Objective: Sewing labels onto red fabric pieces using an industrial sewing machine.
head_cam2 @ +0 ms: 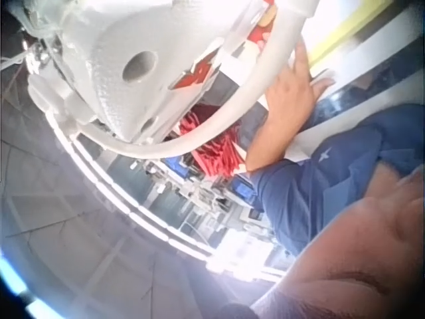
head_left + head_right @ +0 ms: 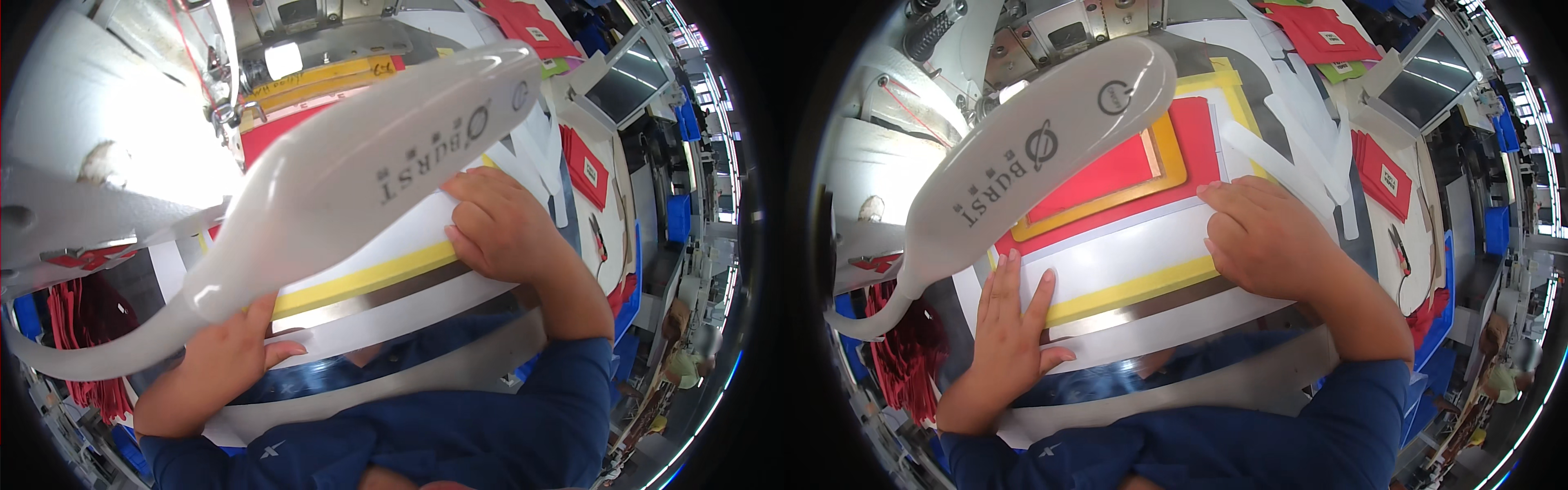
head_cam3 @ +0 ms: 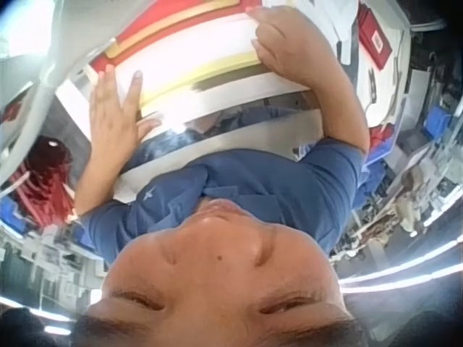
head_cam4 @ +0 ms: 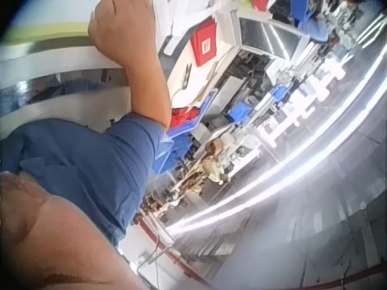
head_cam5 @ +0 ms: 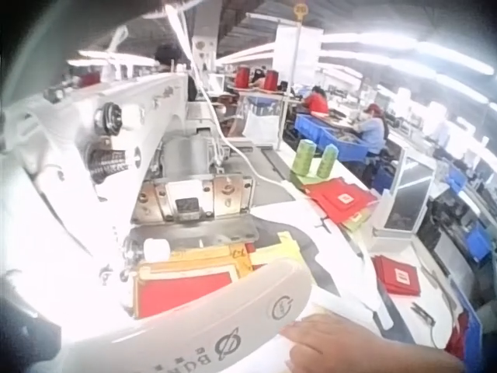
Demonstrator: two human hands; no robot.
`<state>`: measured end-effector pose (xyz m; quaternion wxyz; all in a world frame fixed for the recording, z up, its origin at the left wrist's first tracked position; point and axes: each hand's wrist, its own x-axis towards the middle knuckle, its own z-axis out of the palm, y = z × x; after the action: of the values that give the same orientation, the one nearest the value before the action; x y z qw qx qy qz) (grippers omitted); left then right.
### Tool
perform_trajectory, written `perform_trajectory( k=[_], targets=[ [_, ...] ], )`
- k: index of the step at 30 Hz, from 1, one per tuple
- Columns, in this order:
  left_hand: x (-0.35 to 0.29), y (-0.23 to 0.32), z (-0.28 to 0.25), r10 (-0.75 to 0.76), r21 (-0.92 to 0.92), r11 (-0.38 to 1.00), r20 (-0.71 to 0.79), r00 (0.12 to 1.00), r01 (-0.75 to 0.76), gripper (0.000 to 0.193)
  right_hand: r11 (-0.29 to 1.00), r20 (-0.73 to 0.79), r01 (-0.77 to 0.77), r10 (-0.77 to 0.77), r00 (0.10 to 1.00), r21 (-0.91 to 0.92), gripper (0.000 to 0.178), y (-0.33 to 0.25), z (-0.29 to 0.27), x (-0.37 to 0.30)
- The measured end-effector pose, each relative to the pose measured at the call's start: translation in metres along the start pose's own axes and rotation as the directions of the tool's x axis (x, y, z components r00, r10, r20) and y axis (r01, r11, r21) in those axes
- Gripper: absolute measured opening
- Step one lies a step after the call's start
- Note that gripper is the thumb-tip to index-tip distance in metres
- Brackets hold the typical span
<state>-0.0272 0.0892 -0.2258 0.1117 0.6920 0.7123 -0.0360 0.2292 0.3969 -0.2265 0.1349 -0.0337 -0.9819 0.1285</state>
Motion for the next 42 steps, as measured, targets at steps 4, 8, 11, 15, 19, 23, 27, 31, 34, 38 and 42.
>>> perform_trajectory(
  k=[4, 8, 11, 15, 19, 23, 27, 31, 34, 38, 42],
  targets=[
    [0.004, 0.004, -0.01, -0.013, -0.03, 0.999, -0.004, 1.0, 0.013, 0.104, 1.0, 0.08, 0.01, -0.008, 0.997, -0.019, 0.016, -0.002, 0.001, 0.004],
    [0.003, 0.008, -0.003, -0.076, -0.068, 0.995, -0.082, 0.994, 0.07, 0.091, 0.998, 0.101, -0.022, 0.029, 0.994, -0.062, 0.019, -0.007, -0.003, -0.005],
    [0.007, 0.011, 0.0, -0.036, -0.041, 0.999, -0.105, 0.994, 0.031, 0.097, 0.995, 0.113, -0.035, 0.045, 0.993, -0.09, 0.02, -0.006, -0.007, -0.008],
    [0.008, 0.01, 0.0, -0.04, -0.026, 0.999, -0.207, 0.978, 0.035, 0.088, 0.999, 0.073, -0.011, 0.014, 0.997, -0.05, 0.016, -0.008, -0.005, 0.004],
    [0.007, 0.006, 0.003, -0.029, -0.072, 0.997, -0.195, 0.98, 0.016, 0.091, 0.998, 0.071, -0.013, 0.017, 0.997, -0.056, 0.016, -0.01, -0.004, 0.005],
    [0.006, 0.004, 0.002, -0.037, -0.074, 0.997, -0.15, 0.988, 0.026, 0.097, 0.994, 0.099, -0.019, 0.029, 0.995, -0.103, 0.022, -0.013, -0.004, 0.005],
    [0.005, 0.006, -0.001, -0.05, -0.056, 0.998, -0.212, 0.976, 0.039, 0.089, 0.992, 0.103, -0.005, 0.018, 0.994, -0.127, 0.022, -0.012, -0.004, 0.005],
    [0.012, 0.004, -0.006, -0.099, -0.069, 0.994, -0.236, 0.967, 0.085, 0.097, 0.992, 0.118, -0.046, 0.059, 0.991, -0.116, 0.021, -0.011, -0.005, 0.003],
    [0.023, -0.003, -0.011, -0.118, -0.148, 0.985, -0.176, 0.977, 0.092, 0.097, 0.991, 0.122, -0.064, 0.078, 0.989, -0.115, 0.021, -0.009, -0.006, 0.0],
    [0.048, -0.004, -0.015, -0.073, -0.166, 0.986, -0.264, 0.962, 0.029, 0.091, 0.992, 0.096, -0.018, 0.03, 0.995, -0.126, 0.022, -0.008, -0.01, -0.003],
    [0.067, -0.007, -0.015, -0.189, -0.211, 0.963, -0.089, 0.978, 0.167, 0.094, 0.999, 0.051, 0.015, -0.013, 0.999, -0.039, 0.025, -0.002, -0.004, -0.002]
  ],
)
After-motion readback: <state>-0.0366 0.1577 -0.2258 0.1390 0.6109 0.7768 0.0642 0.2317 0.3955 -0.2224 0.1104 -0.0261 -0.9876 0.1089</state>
